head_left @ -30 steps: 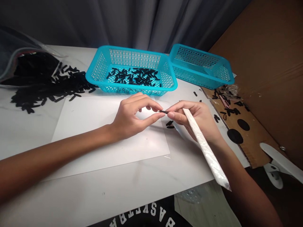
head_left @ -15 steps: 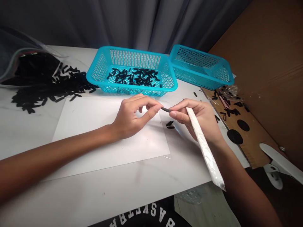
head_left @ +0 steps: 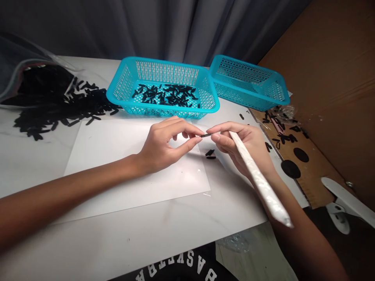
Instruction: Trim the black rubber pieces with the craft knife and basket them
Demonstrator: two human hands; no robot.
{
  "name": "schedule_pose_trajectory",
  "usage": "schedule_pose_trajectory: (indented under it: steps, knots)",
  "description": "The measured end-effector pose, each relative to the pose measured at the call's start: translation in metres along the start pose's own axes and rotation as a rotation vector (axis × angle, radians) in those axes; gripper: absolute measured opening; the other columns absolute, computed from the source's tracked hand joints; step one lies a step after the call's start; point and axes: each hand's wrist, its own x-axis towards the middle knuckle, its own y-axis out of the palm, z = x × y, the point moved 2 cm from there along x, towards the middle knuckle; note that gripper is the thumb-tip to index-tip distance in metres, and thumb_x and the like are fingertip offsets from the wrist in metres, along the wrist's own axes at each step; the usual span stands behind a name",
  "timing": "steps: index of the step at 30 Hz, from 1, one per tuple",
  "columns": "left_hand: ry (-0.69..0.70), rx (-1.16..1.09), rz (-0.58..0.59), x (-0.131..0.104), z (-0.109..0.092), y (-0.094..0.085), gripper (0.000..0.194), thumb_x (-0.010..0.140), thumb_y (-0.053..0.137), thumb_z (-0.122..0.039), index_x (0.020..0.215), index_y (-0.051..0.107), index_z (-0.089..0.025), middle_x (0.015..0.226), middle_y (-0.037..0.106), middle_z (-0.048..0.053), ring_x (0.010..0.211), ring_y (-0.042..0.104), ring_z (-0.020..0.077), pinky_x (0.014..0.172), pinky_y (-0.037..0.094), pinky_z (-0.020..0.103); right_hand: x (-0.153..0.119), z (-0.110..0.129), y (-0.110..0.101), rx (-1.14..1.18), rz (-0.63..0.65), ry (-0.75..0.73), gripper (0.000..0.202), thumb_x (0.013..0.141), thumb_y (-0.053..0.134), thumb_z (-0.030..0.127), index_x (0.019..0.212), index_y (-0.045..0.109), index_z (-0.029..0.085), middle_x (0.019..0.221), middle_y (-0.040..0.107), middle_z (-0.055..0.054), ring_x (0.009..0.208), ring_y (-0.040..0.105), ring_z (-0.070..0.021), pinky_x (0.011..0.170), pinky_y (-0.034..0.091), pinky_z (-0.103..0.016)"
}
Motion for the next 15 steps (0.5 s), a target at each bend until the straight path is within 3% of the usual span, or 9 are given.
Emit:
schedule_pose_trajectory:
  steps: [15]
  knots:
    - [0.071, 0.106, 0.014, 0.0018, -0.0002, -0.0011, 0.005, 0.090, 0.072, -0.017, 0.094, 0.073, -0.019, 0.083, 0.077, 0.001, 0.076, 0.067, 0.0137, 0.063, 0.048, 0.027, 0.0008, 0.0039, 0.0004, -0.067, 0.001, -0.011, 0.008, 0.079, 0.084, 0.029, 0.085, 0.080, 0.026, 0.052, 0.038, 0.008, 0.051, 0.031, -0.0083, 0.051, 0.022, -0.029]
